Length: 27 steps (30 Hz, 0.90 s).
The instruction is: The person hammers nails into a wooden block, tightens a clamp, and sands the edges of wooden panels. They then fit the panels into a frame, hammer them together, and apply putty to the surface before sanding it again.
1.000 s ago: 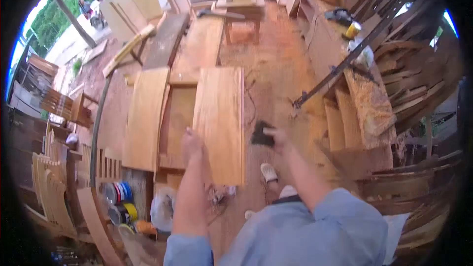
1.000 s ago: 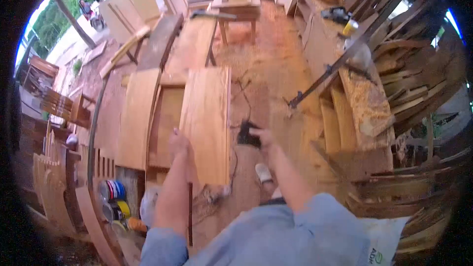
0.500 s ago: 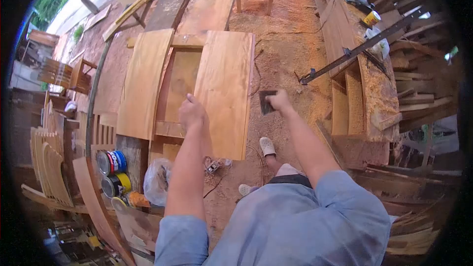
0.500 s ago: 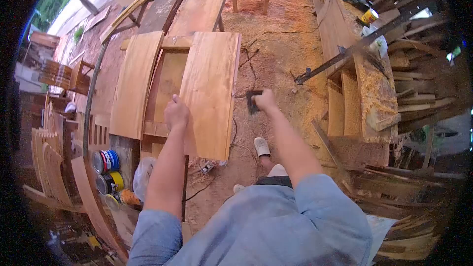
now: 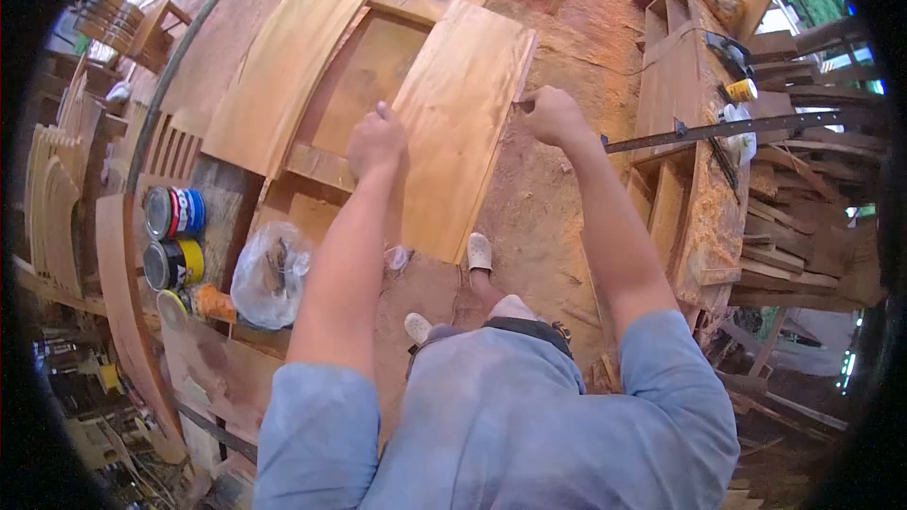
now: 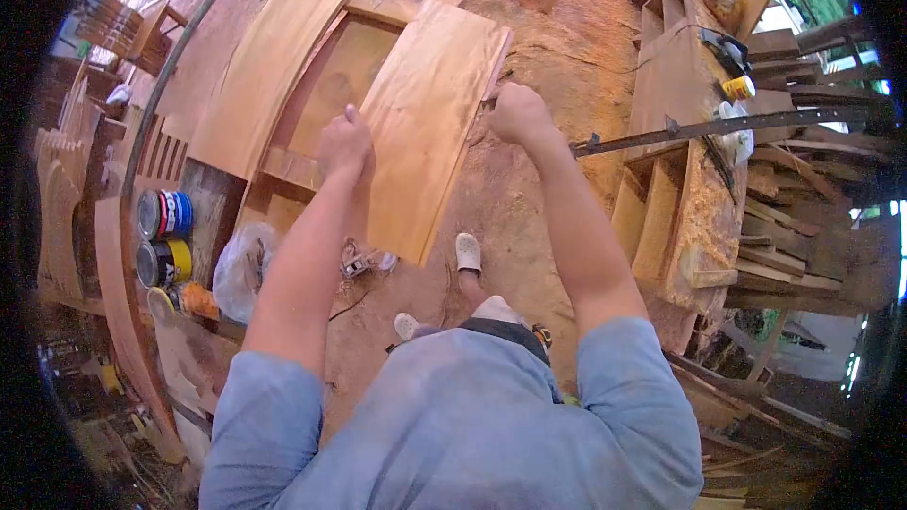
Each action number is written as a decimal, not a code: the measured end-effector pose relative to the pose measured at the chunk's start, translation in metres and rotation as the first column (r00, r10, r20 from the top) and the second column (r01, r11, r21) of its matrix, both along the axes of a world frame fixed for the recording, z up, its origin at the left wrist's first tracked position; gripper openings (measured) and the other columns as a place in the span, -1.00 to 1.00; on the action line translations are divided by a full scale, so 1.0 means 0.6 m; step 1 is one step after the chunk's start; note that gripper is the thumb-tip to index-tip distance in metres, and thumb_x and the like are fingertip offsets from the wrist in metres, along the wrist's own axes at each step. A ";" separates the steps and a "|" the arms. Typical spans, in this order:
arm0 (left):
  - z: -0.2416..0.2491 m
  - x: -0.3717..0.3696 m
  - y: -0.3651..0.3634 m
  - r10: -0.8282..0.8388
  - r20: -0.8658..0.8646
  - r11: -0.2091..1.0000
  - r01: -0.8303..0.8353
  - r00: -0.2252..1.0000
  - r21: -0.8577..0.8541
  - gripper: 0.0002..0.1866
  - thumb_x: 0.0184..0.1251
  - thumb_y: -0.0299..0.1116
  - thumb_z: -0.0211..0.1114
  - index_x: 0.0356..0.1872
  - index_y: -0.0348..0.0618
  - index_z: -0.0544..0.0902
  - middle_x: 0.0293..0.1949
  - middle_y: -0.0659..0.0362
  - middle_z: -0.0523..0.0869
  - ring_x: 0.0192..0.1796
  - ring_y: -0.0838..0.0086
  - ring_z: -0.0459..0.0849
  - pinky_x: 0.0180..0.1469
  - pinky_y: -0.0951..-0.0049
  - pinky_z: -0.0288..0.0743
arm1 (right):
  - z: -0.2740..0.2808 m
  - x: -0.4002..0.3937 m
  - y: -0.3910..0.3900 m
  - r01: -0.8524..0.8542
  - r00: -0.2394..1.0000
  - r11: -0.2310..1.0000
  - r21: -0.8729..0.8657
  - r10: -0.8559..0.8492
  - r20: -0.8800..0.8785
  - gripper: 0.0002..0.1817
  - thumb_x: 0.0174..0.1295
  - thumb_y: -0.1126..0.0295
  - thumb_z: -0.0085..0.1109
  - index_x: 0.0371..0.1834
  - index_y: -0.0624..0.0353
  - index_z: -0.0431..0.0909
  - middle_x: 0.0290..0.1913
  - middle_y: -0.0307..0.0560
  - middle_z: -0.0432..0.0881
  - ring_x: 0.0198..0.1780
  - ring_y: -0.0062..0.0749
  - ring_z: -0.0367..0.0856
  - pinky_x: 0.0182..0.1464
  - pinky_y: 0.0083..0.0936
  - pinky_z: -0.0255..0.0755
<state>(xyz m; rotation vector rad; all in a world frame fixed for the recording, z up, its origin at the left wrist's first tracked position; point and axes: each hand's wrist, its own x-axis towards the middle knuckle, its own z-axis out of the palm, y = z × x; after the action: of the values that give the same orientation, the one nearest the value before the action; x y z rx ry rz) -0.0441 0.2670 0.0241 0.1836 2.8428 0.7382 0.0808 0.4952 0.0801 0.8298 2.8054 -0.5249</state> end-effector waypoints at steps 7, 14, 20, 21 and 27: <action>0.009 0.000 -0.001 0.021 0.054 0.999 -0.023 0.998 0.044 -0.38 0.51 -0.02 -0.29 -0.15 -0.31 0.68 -0.09 -0.20 0.70 0.03 -0.04 0.66 0.13 0.02 0.47 | -0.011 0.018 -0.029 0.013 0.993 0.996 -0.085 -0.003 0.116 -0.70 0.07 0.40 0.12 -0.14 0.22 0.67 -0.04 0.25 0.65 0.09 0.04 0.59 0.15 -0.22 0.46; -0.008 -0.006 0.003 0.018 0.049 1.000 -0.019 0.999 0.019 -0.39 0.50 -0.03 -0.27 -0.16 -0.31 0.69 -0.09 -0.19 0.70 0.03 -0.04 0.66 0.12 0.02 0.47 | -0.013 0.055 -0.091 -0.079 0.991 0.992 -0.094 0.089 0.103 -0.73 0.07 0.41 0.08 -0.19 0.21 0.68 -0.08 0.29 0.65 0.04 0.03 0.63 0.08 -0.19 0.52; -0.005 -0.003 0.004 0.027 -0.004 1.000 -0.027 1.000 -0.011 -0.39 0.51 -0.01 -0.25 -0.14 -0.31 0.68 -0.10 -0.17 0.71 0.02 -0.05 0.67 0.11 0.01 0.48 | -0.044 0.106 -0.192 -0.195 0.981 0.978 0.071 0.193 0.026 -0.70 0.13 0.31 0.12 -0.11 0.16 0.66 -0.15 0.20 0.62 -0.05 0.05 0.61 0.00 -0.19 0.52; -0.004 0.000 0.005 0.051 -0.009 0.999 -0.051 0.999 -0.003 -0.40 0.51 -0.01 -0.24 -0.14 -0.30 0.68 -0.10 -0.17 0.71 0.02 -0.05 0.67 0.11 0.00 0.48 | -0.042 0.116 -0.208 -0.210 0.978 0.970 0.119 0.208 0.028 -0.70 0.14 0.32 0.11 -0.09 0.15 0.64 -0.13 0.18 0.59 -0.03 0.03 0.59 0.00 -0.19 0.52; -0.001 0.003 0.006 0.059 -0.032 0.998 -0.060 0.998 -0.024 -0.42 0.51 -0.03 -0.22 -0.13 -0.32 0.67 -0.10 -0.17 0.71 0.01 -0.05 0.66 0.08 0.01 0.47 | -0.043 0.171 -0.208 -0.223 0.954 0.975 -0.008 0.217 -0.205 -0.69 0.06 0.48 0.14 -0.09 0.23 0.67 -0.06 0.15 0.61 -0.02 -0.08 0.62 -0.02 -0.27 0.55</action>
<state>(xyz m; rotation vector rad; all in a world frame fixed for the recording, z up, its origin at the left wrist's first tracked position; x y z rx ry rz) -0.0421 0.2707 0.0236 0.1087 2.8972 0.7170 0.1831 0.3705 0.0546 0.4709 3.0141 -0.6468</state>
